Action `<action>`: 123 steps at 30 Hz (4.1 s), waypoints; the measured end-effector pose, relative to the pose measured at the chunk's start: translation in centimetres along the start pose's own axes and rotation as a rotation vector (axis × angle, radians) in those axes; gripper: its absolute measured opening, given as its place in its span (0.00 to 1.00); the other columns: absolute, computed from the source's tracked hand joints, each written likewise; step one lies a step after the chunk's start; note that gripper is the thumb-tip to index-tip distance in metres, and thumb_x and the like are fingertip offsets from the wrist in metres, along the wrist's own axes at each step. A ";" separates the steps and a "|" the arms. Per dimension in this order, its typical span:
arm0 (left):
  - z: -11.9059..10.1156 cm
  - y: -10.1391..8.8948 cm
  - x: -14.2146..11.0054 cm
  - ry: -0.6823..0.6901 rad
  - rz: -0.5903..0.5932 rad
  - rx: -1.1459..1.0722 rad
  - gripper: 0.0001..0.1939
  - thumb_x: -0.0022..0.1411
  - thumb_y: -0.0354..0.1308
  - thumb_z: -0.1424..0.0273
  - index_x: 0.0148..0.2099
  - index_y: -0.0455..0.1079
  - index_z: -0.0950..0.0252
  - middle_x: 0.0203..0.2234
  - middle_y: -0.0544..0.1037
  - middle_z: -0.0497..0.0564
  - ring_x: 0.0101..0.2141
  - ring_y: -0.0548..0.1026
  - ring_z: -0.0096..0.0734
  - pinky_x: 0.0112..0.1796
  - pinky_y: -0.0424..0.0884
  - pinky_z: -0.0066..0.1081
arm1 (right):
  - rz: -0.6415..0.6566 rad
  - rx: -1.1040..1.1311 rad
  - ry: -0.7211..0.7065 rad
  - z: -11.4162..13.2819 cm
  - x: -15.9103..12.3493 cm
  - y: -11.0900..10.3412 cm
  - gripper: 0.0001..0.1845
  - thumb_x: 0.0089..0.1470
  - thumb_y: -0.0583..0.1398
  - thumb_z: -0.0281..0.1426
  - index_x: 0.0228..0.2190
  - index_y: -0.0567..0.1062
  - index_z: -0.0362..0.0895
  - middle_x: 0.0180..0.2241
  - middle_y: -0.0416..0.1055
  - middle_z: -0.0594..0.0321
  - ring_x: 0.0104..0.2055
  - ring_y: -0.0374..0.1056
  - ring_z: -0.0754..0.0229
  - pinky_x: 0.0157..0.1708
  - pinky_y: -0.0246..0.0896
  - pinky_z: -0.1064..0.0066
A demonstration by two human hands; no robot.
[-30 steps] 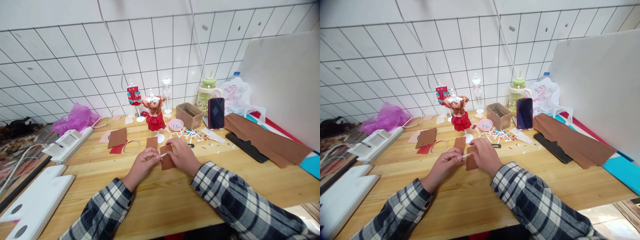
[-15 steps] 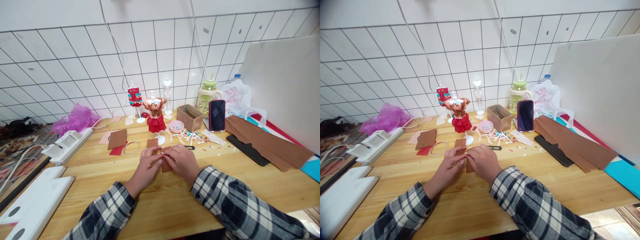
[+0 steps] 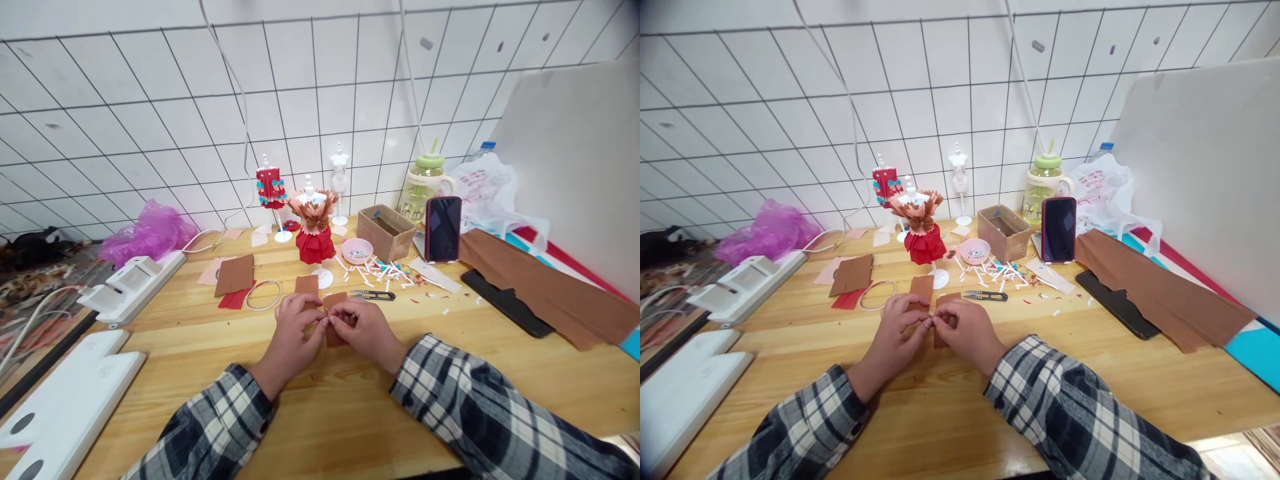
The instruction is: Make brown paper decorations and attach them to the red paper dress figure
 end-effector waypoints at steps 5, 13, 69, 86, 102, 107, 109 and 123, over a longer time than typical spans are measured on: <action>0.0 -0.2 0.3 0.021 -0.081 -0.053 0.05 0.55 0.59 0.73 0.27 0.74 0.61 0.35 0.75 0.51 0.40 0.69 0.37 0.45 0.63 0.40 | 0.010 0.023 -0.046 0.4 -0.3 0.0 0.06 0.54 0.59 0.28 0.30 0.78 0.46 0.27 0.75 0.65 0.28 0.66 0.63 0.28 0.59 0.72; 0.6 0.1 0.5 -0.034 -0.062 -0.191 0.07 0.56 0.55 0.74 0.28 0.74 0.63 0.31 0.77 0.50 0.36 0.73 0.33 0.41 0.68 0.35 | -0.009 -0.054 -0.187 0.9 -0.8 -0.2 0.10 0.59 0.57 0.31 0.38 0.78 0.47 0.36 0.77 0.62 0.38 0.71 0.62 0.39 0.64 0.71; -1.3 -0.9 -0.4 0.180 0.093 -0.573 0.11 0.63 0.51 0.69 0.28 0.67 0.63 0.33 0.78 0.55 0.40 0.73 0.36 0.43 0.69 0.39 | -0.142 -0.150 0.103 -3.8 1.4 -3.6 0.02 0.48 0.58 0.28 0.26 0.71 0.44 0.24 0.68 0.67 0.26 0.63 0.65 0.26 0.56 0.74; 0.6 -0.4 -0.3 0.019 0.111 -0.629 0.15 0.61 0.54 0.63 0.23 0.64 0.63 0.35 0.80 0.59 0.42 0.75 0.40 0.47 0.69 0.43 | -0.060 -0.112 -0.332 0.3 0.3 -3.2 0.17 0.57 0.53 0.23 0.46 0.74 0.47 0.41 0.76 0.60 0.43 0.69 0.59 0.45 0.62 0.65; 0.9 0.7 -0.4 -0.045 0.218 -0.633 0.17 0.61 0.54 0.60 0.23 0.68 0.65 0.37 0.80 0.58 0.40 0.76 0.40 0.44 0.71 0.39 | 0.006 -0.159 -0.497 1.4 -0.4 -2.3 0.06 0.57 0.59 0.30 0.34 0.77 0.48 0.40 0.76 0.61 0.43 0.69 0.61 0.47 0.60 0.65; -0.3 -0.7 0.0 0.281 0.140 -0.124 0.10 0.63 0.53 0.68 0.36 0.75 0.61 0.41 0.80 0.54 0.42 0.75 0.36 0.46 0.68 0.38 | 0.101 -0.250 -0.393 1.1 0.0 -2.7 0.07 0.57 0.59 0.28 0.33 0.78 0.46 0.32 0.77 0.63 0.35 0.68 0.60 0.40 0.59 0.67; -0.5 -1.0 0.0 0.401 0.135 0.090 0.09 0.62 0.54 0.69 0.40 0.76 0.57 0.43 0.80 0.52 0.44 0.74 0.38 0.48 0.66 0.41 | 0.164 -0.261 -0.316 0.5 0.2 -2.8 0.07 0.55 0.60 0.27 0.31 0.79 0.46 0.29 0.77 0.64 0.33 0.68 0.60 0.37 0.59 0.69; -4.2 3.1 2.4 0.342 0.189 0.237 0.13 0.63 0.52 0.64 0.48 0.69 0.61 0.60 0.65 0.52 0.61 0.57 0.46 0.56 0.57 0.47 | 0.056 -0.486 0.253 -6.6 1.5 -8.3 0.12 0.48 0.64 0.30 0.37 0.72 0.48 0.25 0.74 0.69 0.29 0.67 0.62 0.25 0.46 0.72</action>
Point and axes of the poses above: each hand's wrist, its own x-axis towards the middle knuckle, its own y-axis out of the palm, z = x × y, the point moved 5 cm from there along x, towards the middle knuckle
